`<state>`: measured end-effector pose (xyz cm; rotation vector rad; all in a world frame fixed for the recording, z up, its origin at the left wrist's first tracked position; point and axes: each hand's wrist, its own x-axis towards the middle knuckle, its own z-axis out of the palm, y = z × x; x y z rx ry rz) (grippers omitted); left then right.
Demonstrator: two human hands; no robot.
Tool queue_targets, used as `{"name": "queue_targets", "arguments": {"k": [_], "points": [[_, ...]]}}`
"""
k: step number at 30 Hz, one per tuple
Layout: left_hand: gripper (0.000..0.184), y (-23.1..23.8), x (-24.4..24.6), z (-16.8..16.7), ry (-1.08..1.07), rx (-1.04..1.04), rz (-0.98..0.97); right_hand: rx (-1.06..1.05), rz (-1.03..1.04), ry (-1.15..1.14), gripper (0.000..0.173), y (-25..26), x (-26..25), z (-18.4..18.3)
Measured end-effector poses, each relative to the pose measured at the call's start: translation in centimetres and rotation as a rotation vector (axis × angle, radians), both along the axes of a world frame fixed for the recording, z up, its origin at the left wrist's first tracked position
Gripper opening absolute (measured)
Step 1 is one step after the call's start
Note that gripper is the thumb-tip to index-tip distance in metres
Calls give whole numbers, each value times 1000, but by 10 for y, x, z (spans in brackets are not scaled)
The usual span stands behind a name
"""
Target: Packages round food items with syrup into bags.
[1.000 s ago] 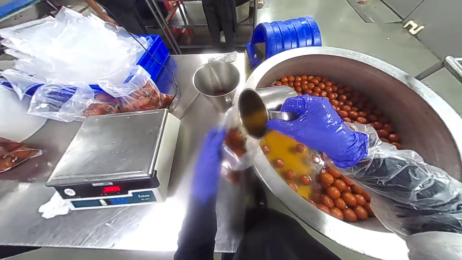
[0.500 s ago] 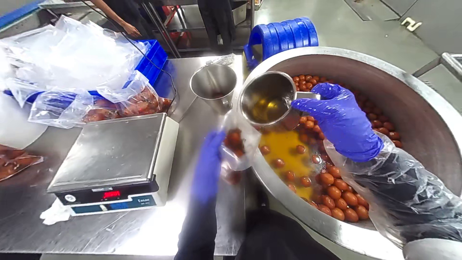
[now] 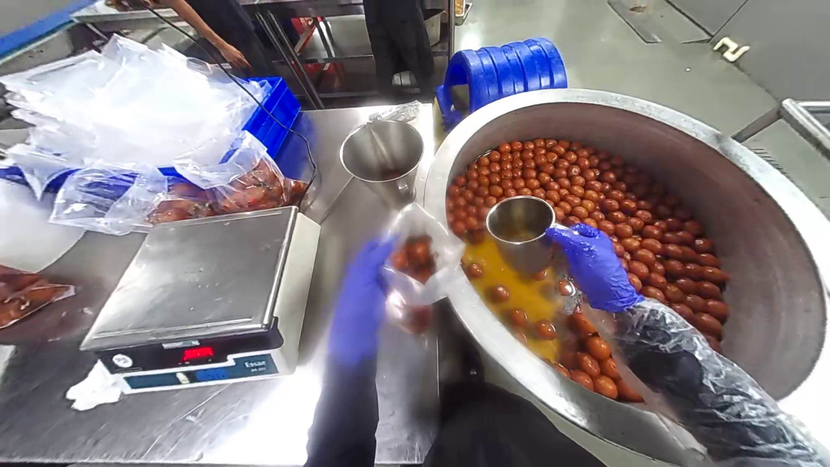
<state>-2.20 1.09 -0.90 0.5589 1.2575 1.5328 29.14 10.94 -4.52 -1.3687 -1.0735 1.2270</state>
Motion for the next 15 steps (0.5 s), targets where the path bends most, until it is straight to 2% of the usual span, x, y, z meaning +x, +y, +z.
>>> {"name": "queue_targets", "arguments": {"k": [4, 7, 11, 15], "points": [[21, -3, -3, 0, -14, -12, -1, -5, -77, 74, 24, -7, 11, -12], [21, -3, -6, 0, -15, -25, -12, 23, -87, 115, 25, 0, 11, 1], [19, -4, -9, 0, -29, -41, 10, 178, -29, 207, 22, 16, -12, 63], [21, -5, -12, -3, -43, -34, 6, 282, 92, 229, 21, 33, -60, 128]]}}
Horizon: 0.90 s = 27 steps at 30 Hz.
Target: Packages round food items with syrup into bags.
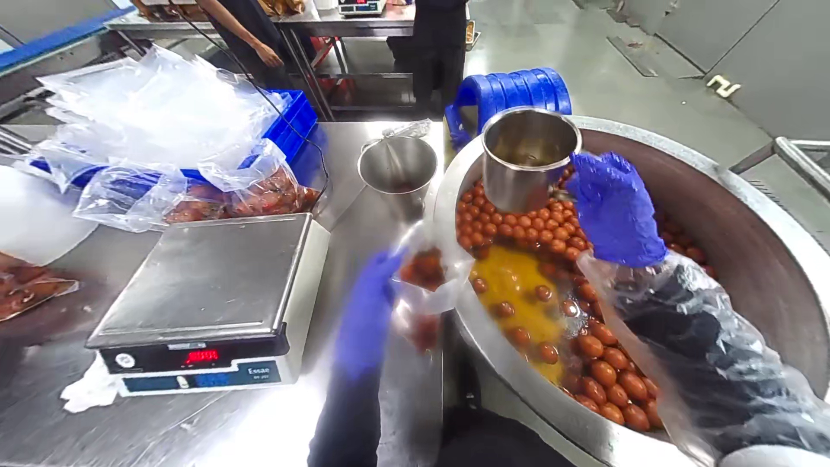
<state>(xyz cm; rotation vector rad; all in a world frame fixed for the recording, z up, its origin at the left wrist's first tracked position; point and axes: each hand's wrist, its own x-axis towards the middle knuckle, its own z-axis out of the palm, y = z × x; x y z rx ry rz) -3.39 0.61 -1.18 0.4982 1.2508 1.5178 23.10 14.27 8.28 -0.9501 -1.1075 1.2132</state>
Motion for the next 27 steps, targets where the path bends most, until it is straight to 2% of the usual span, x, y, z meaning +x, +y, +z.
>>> {"name": "queue_targets", "arguments": {"k": [2, 4, 7, 10, 15, 20, 23, 27], "points": [[20, -1, -1, 0, -8, 3, -2, 111, 88, 120, 22, 27, -30, 6], [20, -1, 0, 1, -5, -11, 15, 191, 144, 126, 14, 52, -66, 4], [21, -3, 0, 1, -13, -10, 37, 124, 180, 64, 7, 81, -123, -7], [22, -4, 1, 2, 4, -25, 39, -6, 223, -56, 13, 91, -167, -26], [19, -5, -1, 2, -29, -30, 53, -109, 309, -152, 15, 103, -211, -57], [21, -7, -2, 1, -43, -10, 48, -157, 456, -275, 14, 114, -221, -76], [21, -8, -4, 0, -40, -5, 46, -133, 560, -454, 18, 119, -217, -71], [22, -8, -4, 2, -27, -33, 50, -19, 569, -999, 31, 116, -207, -50]]}}
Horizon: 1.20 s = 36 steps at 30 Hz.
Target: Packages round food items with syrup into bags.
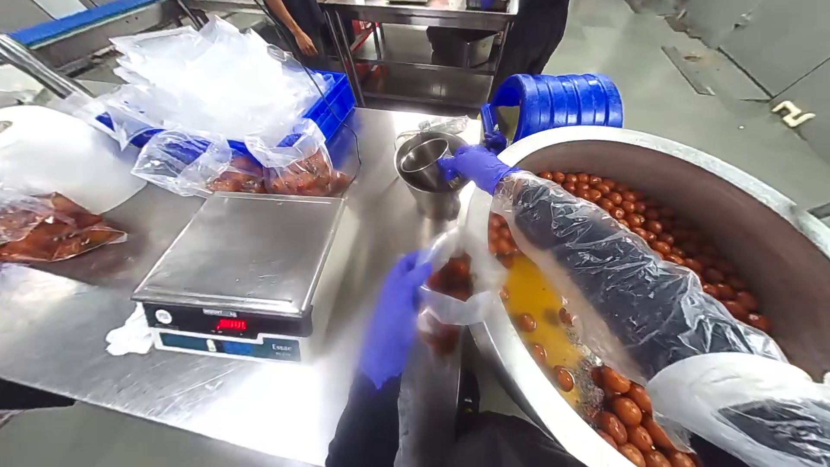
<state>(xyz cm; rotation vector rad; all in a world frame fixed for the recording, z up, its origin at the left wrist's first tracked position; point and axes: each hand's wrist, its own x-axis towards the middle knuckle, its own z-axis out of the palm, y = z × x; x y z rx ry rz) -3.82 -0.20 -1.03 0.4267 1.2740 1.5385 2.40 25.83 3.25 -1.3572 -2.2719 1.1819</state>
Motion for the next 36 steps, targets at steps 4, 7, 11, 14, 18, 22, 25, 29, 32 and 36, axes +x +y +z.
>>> {"name": "queue_targets", "arguments": {"k": [4, 7, 11, 14, 18, 22, 25, 29, 32, 36], "points": [[24, -1, -1, -1, 19, 0, -5, 151, 81, -235, 48, -5, 5, 8], [24, -1, -3, -2, 21, 27, -16, 255, 134, -357, 54, -12, 5, 15], [23, 1, -4, -1, 42, 16, -34, 341, 122, -298, 50, -21, 19, 19], [24, 0, -7, -2, 32, 25, -58, 303, -78, 64, 38, -57, 60, 37], [25, 0, -13, -3, 46, 51, -109, -10, -362, 548, 32, -134, 136, 18], [27, -1, -19, -4, 47, 96, -176, -674, -544, 922, 29, -212, 161, -44], [27, -1, -24, -3, 58, 105, -250, -1033, -653, 1115, 30, -244, 141, -64], [25, -7, -37, -1, 45, 135, -357, -1053, -765, 1320, 32, -251, 104, -59], [20, -14, -50, 4, 71, 122, -433, -965, -809, 1512, 27, -255, 80, -62], [26, -28, -76, 8, 154, 34, -544, -778, -859, 1551, 18, -284, 51, -55]]}}
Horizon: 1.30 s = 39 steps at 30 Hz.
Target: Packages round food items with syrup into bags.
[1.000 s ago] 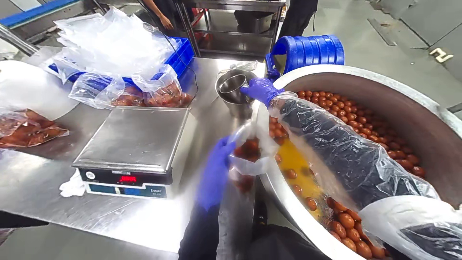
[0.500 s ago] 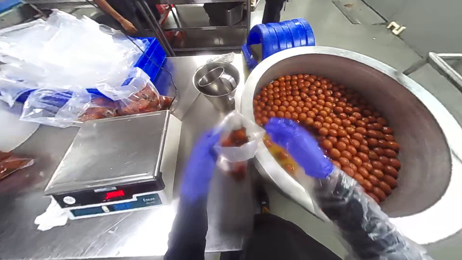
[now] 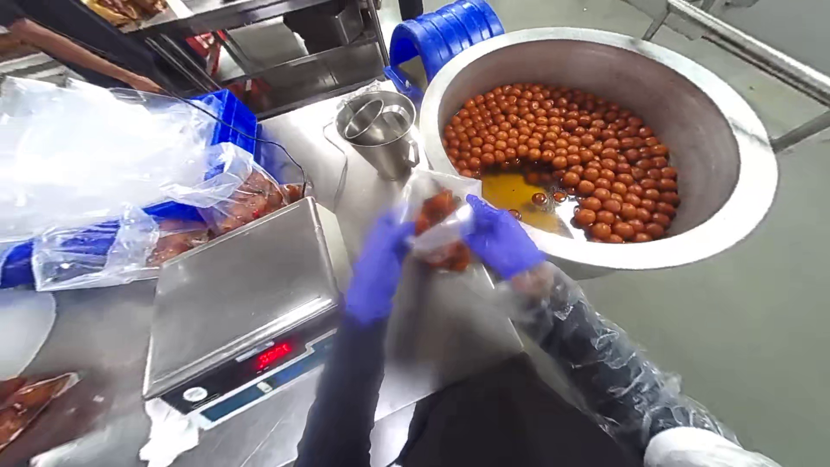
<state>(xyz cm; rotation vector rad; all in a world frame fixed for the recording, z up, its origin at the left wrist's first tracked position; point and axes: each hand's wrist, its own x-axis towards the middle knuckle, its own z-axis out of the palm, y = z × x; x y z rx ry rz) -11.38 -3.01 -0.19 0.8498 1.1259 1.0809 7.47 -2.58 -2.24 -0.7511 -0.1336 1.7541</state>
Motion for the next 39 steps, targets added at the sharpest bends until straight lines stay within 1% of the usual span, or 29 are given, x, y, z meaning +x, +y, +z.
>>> {"name": "queue_targets", "arguments": {"k": [2, 3, 4, 5, 7, 8, 9, 10, 12, 14, 15, 16, 17, 19, 21, 23, 26, 28, 30, 32, 34, 36, 39], "points": [[31, -8, -18, 3, 91, -16, -88, 14, -3, -64, 17, -21, -10, 4], [29, -12, -26, 4, 147, -9, -127, 30, 1, -86, 16, -31, -14, 3], [27, -13, -33, 5, 231, 4, -152, 54, 4, -93, 14, -39, -17, -1], [29, -13, -38, 6, 356, 26, -164, 85, 9, -95, 14, -46, -19, -4], [51, -3, -45, 13, 599, 101, -185, 137, 3, -105, 14, -54, -26, -7], [62, 6, -46, 20, 667, 122, -226, 150, -3, -121, 13, -57, -30, -6], [68, 17, -44, 26, 717, 123, -291, 150, -3, -152, 11, -60, -35, -4], [70, 27, -41, 31, 767, 104, -368, 141, -5, -178, 12, -64, -39, -3], [60, 42, -32, 33, 889, 55, -535, 124, -41, -206, 10, -67, -44, 0], [48, 50, -28, 33, 975, 30, -613, 130, -101, -193, 9, -63, -43, 3], [44, 52, -30, 32, 953, 21, -620, 128, -120, -180, 11, -62, -41, 5], [37, 53, -33, 30, 875, 11, -598, 124, -138, -158, 13, -60, -39, 6], [29, 55, -35, 27, 756, 3, -559, 128, -156, -133, 14, -59, -37, 5], [11, 55, -33, 27, 452, -57, -447, 155, -182, -108, 17, -58, -35, 1], [10, 55, -25, 31, 180, -189, -286, 146, -177, -150, 21, -62, -34, -1], [11, 54, -19, 37, 33, -282, -173, 97, -141, -223, 24, -69, -35, 4], [14, 52, -19, 47, -56, -289, -115, 62, -138, -220, 26, -71, -32, 12], [17, 54, -31, 52, -143, -261, -142, 41, -177, -192, 25, -63, -22, 24], [19, 59, -50, 53, -252, -261, -197, 46, -164, -147, 28, -54, -9, 31], [26, 61, -69, 41, -321, -265, -265, 48, -140, -120, 28, -47, -3, 29], [29, 57, -78, 23, -356, -282, -274, 39, -144, -138, 25, -40, -5, 21], [31, 47, -80, 12, -386, -272, -271, 55, -150, -173, 22, -38, -7, 17], [30, 26, -75, 5, -365, -201, -305, 95, -130, -210, 27, -39, -11, 24]]}}
